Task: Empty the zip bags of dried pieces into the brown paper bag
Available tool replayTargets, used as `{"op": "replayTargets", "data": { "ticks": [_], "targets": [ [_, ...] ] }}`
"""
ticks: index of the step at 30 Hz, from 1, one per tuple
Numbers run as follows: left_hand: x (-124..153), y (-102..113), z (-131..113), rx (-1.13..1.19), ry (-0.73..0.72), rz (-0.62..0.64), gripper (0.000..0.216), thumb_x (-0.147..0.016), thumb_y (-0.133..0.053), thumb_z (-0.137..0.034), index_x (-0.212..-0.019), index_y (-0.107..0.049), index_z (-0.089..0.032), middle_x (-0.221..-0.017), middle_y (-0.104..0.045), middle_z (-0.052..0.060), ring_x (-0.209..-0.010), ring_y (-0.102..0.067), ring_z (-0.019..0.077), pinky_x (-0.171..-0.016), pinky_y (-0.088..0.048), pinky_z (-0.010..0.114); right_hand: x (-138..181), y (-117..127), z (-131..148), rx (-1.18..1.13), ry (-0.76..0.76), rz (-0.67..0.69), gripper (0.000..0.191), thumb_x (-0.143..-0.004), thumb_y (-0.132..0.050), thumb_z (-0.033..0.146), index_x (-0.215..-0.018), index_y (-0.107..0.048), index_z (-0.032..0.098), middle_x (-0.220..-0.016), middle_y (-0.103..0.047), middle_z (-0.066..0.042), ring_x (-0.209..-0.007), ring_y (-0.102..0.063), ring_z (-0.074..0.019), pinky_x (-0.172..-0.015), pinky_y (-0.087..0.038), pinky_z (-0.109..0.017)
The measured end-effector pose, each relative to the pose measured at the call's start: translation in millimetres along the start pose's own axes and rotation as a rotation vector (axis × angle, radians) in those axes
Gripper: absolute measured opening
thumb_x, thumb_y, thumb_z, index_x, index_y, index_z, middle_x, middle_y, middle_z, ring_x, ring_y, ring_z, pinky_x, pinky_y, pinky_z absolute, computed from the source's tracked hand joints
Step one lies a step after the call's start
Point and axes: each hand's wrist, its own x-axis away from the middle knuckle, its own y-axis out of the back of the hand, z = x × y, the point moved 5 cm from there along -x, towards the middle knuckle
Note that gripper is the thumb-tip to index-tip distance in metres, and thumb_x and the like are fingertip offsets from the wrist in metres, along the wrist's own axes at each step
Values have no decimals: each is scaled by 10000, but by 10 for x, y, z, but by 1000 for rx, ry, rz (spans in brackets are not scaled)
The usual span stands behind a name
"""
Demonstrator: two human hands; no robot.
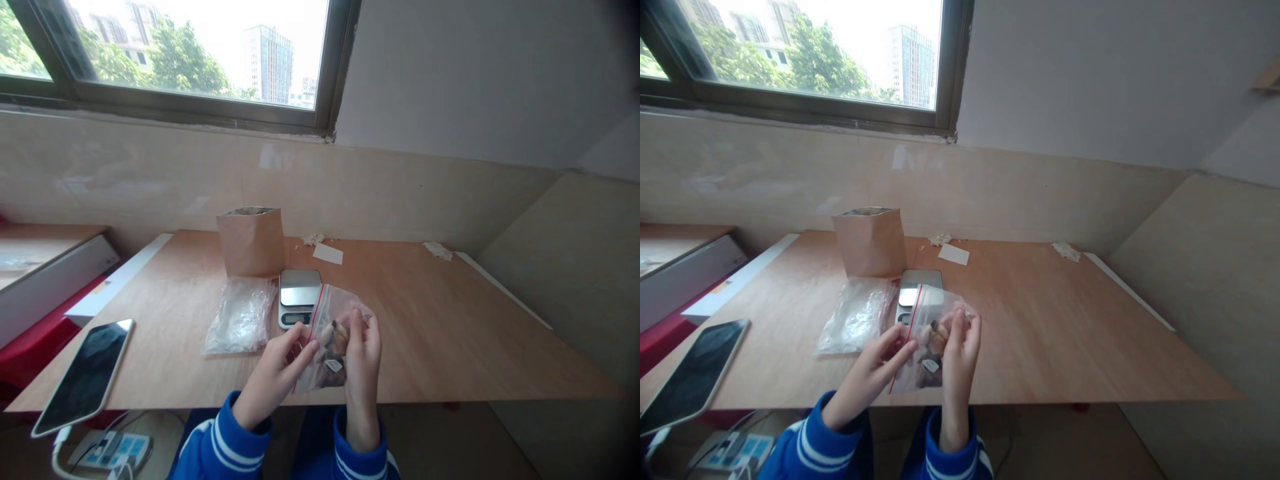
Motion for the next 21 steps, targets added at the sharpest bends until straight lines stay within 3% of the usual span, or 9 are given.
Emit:
{"op": "replayTargets", "data": {
  "ticks": [2, 4, 7, 10, 13, 16, 19, 21],
  "targets": [
    [13, -13, 38, 123, 15, -65, 309, -852, -590, -468, -719, -504, -203, -570, -450, -38, -466, -423, 88, -418, -332, 193, 57, -27, 11, 74, 97, -60, 577, -793, -621, 546, -1224, -419, 219, -1211, -565, -145, -1000, -629, -237, -789, -564, -367],
    [18, -9, 68, 215, 20, -163, 335, -839, -582, -518, -739, -493, -211, -548, -426, -50, -435, -400, 86, -400, -326, 197, 160, -87, 39, 135, 156, -49, 614, -788, -636, 514, -1267, -372, 235, -1344, -477, -169, -1109, -585, -255, -856, -553, -394],
    [20, 7, 74, 197, -6, -278, 336, -812, -600, -545, -797, -553, -212, -611, -526, -13, -517, -500, 123, -473, -430, 225, 350, -328, 46, 133, 65, 308, 382, -897, -500, 513, -1166, -483, 242, -1189, -604, -121, -1039, -636, -241, -843, -564, -382],
    [19, 56, 130, 202, 16, -357, 396, -849, -512, -585, -900, -607, -203, -785, -626, 49, -698, -592, 174, -642, -519, 278, 514, -512, 52, 96, 1, 586, 351, -944, -429, 520, -1066, -576, 225, -1048, -681, -93, -966, -679, -230, -839, -568, -358],
    [17, 117, 223, 228, 87, -400, 459, -866, -450, -618, -896, -605, -187, -832, -629, 70, -752, -597, 191, -679, -521, 295, 545, -563, 2, 80, -6, 602, 428, -945, -415, 554, -1069, -623, 200, -1047, -703, -117, -944, -694, -247, -799, -580, -359],
    [18, 169, 207, 164, 47, -420, 406, -861, -497, -598, -787, -543, -201, -761, -573, 32, -718, -557, 166, -649, -492, 264, 553, -588, -69, 21, -43, 615, 535, -956, -357, 583, -1130, -655, 174, -1077, -711, -149, -956, -701, -267, -801, -585, -382],
    [25, 183, 142, 45, -17, -405, 368, -888, -501, -553, -762, -493, -208, -690, -507, -12, -653, -506, 133, -612, -458, 237, 570, -591, -51, 26, -9, 652, 536, -963, -375, 558, -1207, -656, 171, -1147, -700, -149, -1042, -679, -271, -908, -554, -397],
    [31, 194, 123, -26, -46, -413, 331, -909, -487, -520, -805, -524, -207, -719, -539, -5, -686, -530, 139, -650, -470, 245, 576, -575, -11, 64, 34, 672, 504, -964, -408, 528, -1239, -650, 183, -1204, -681, -135, -1128, -642, -270, -990, -508, -401]
  ]
}}
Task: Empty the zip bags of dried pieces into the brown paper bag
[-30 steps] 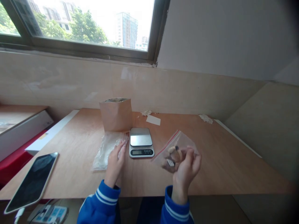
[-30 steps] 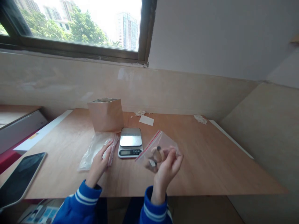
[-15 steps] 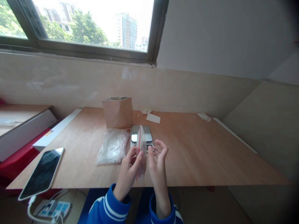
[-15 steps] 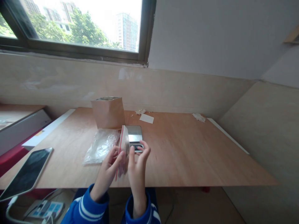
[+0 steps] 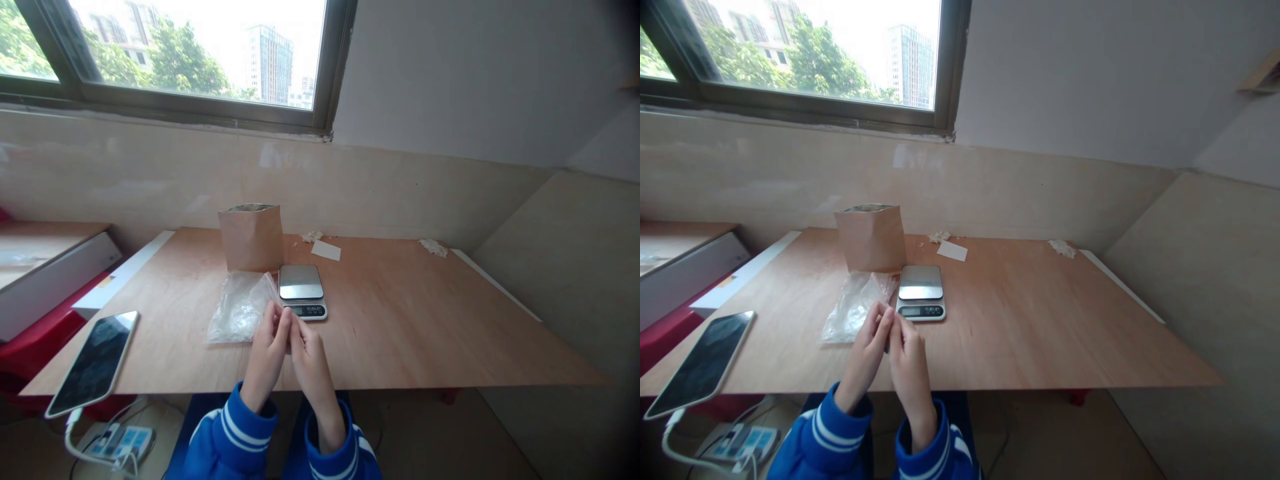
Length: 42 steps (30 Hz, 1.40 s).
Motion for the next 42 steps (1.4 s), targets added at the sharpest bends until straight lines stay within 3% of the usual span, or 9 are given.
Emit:
{"op": "replayTargets", "data": {
  "ticks": [4, 9, 14, 18, 26, 28, 33, 38, 42],
  "targets": [
    [-16, 6, 55, -27, -7, 10, 337, -930, -442, -497, -922, -601, -200, -874, -634, 46, -815, -599, 171, -741, -499, 275, 26, 56, 27, 47, -7, 24, 489, -962, -428, 508, -1277, -633, 195, -1247, -665, -117, -1181, -613, -271, -1018, -486, -395],
    [-33, 0, 96, -58, -2, 62, 362, -918, -439, -506, -811, -583, -192, -743, -603, 22, -683, -582, 151, -633, -488, 251, 37, 111, 3, 112, -22, 24, 474, -959, -428, 505, -1228, -662, 193, -1165, -702, -110, -1098, -654, -265, -946, -518, -362],
    [-10, -1, 41, -186, -34, 79, 339, -907, -451, -476, -708, -480, -203, -547, -469, -46, -468, -460, 99, -450, -369, 204, 15, 119, -54, 253, -22, -116, 505, -960, -381, 518, -998, -718, 143, -839, -737, -126, -731, -691, -244, -608, -518, -290],
    [1, -30, 53, -222, -11, 111, 326, -905, -435, -471, -710, -466, -212, -467, -454, -68, -389, -441, 93, -401, -336, 195, -2, 77, -88, 240, -6, -200, 499, -953, -373, 518, -865, -698, 149, -663, -692, -91, -566, -632, -203, -489, -445, -259],
    [-34, 264, 109, -280, 34, 91, 275, -872, -462, -400, -671, -475, -213, -390, -469, -67, -323, -439, 95, -376, -345, 190, -1, 694, -157, 183, 0, -559, 475, -921, -440, 559, -834, -677, 157, -921, -743, -145, -832, -713, -243, -797, -539, -344],
    [-57, 312, 109, -243, 32, 150, 299, -872, -463, -413, -648, -438, -216, -399, -483, -57, -340, -468, 102, -381, -361, 193, -15, 693, -111, 169, 19, -463, 481, -927, -436, 556, -851, -691, 156, -938, -744, -140, -857, -708, -237, -816, -535, -350],
    [-59, 241, 103, -169, -11, 298, 330, -909, -437, -448, -686, -456, -205, -433, -478, -55, -376, -479, 96, -413, -375, 192, -15, 181, 22, 87, 31, -28, 344, -903, -546, 488, -978, -682, 181, -927, -740, -76, -815, -697, -188, -729, -534, -278],
    [3, 134, 140, -167, 2, 454, 319, -929, -420, -448, -739, -477, -199, -476, -467, -63, -393, -450, 83, -423, -352, 189, -6, 85, 13, 149, 69, -106, 264, -924, -521, 394, -821, -652, 189, -768, -714, -31, -733, -676, -160, -689, -514, -249],
    [-4, 183, 81, -243, -49, 351, 335, -912, -430, -401, -640, -405, -208, -428, -420, -68, -382, -418, 80, -438, -328, 193, -15, 360, -39, 308, 137, -374, 237, -904, -532, 381, -806, -641, 195, -787, -713, -46, -709, -659, -172, -671, -507, -270]
  ]
}}
